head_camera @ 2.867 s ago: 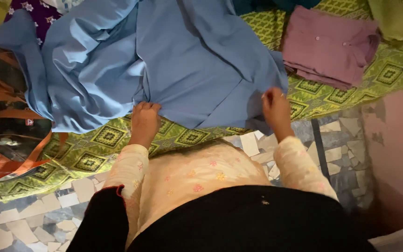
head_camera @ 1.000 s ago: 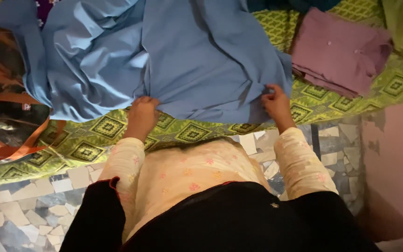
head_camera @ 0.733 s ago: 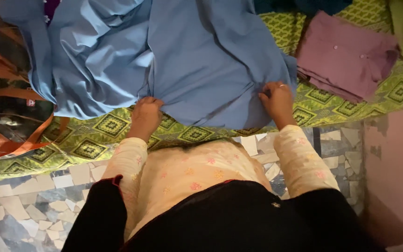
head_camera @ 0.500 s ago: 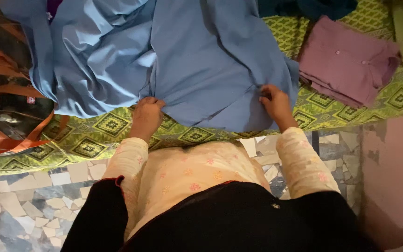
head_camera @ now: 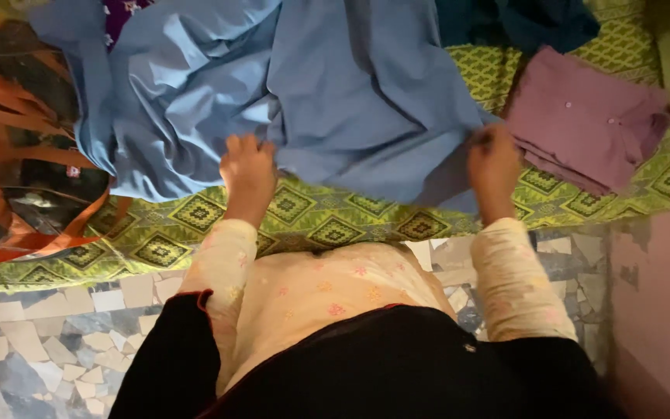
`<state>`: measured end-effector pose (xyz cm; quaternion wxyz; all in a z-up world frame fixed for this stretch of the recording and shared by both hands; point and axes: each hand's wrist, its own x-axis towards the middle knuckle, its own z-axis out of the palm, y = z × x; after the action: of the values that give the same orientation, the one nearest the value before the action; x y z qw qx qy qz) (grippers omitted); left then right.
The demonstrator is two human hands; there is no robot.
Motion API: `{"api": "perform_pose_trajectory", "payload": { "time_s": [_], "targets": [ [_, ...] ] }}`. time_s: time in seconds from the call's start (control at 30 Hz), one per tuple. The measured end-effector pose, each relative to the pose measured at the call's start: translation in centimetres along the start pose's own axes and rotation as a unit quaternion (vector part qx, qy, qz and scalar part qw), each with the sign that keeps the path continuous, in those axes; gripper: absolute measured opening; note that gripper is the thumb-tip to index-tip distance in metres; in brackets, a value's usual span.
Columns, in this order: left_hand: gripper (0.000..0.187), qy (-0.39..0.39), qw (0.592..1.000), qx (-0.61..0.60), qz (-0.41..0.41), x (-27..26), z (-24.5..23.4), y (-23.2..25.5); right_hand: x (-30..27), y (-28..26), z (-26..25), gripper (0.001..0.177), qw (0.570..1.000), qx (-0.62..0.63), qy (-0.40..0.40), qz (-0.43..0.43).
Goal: The person folds a pink shirt and a blue shirt on a patterned bedspread. They smooth and align each garment, fold sleeves and sides, then fold the body into compact rectangles. The folded shirts are placed on the bed.
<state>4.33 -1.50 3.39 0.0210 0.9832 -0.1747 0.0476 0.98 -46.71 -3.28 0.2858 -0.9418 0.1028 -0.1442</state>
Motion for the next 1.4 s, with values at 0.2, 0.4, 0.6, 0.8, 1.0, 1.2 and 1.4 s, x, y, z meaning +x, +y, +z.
{"api": "perform_pose_trajectory", "payload": {
  "time_s": [0.2,0.4,0.6,0.8,1.0,1.2,1.4],
  "targets": [
    [0.026,0.147,0.946,-0.099,-0.273,9.3,-5.4,-1.5,9.5,-3.2,-5.7,0.027,0.862,0.479,0.082,0.146],
    [0.053,0.151,0.598,-0.678,-0.4,16.0,-15.1,-2.4,13.8,-14.5,-11.5,0.045,0.939,0.22,0.154,-0.214],
    [0.044,0.491,0.791,-0.356,-0.081,14.8,-18.8,-2.5,17.3,-18.0,-13.6,0.047,0.92,0.229,0.247,-0.2],
    [0.066,0.409,0.845,-0.339,-0.056,11.9,-18.8,-3.5,16.1,-18.4,-13.5,0.052,0.881,0.235,0.347,-0.219],
    [0.037,0.294,0.902,-0.268,-0.17,7.4,-9.8,-10.1,7.4,-19.3,-11.6,0.039,0.966,0.126,0.176,-0.141],
    [0.083,-0.081,0.926,-0.221,-0.296,2.6,-8.4,-3.1,-3.0,-20.8,-7.9,0.046,0.985,0.121,-0.125,0.012],
    [0.08,-0.193,0.951,-0.218,0.105,-1.9,-12.9,11.7,-8.9,-18.9,-5.5,0.039,0.968,0.191,-0.124,-0.11]
  ]
}}
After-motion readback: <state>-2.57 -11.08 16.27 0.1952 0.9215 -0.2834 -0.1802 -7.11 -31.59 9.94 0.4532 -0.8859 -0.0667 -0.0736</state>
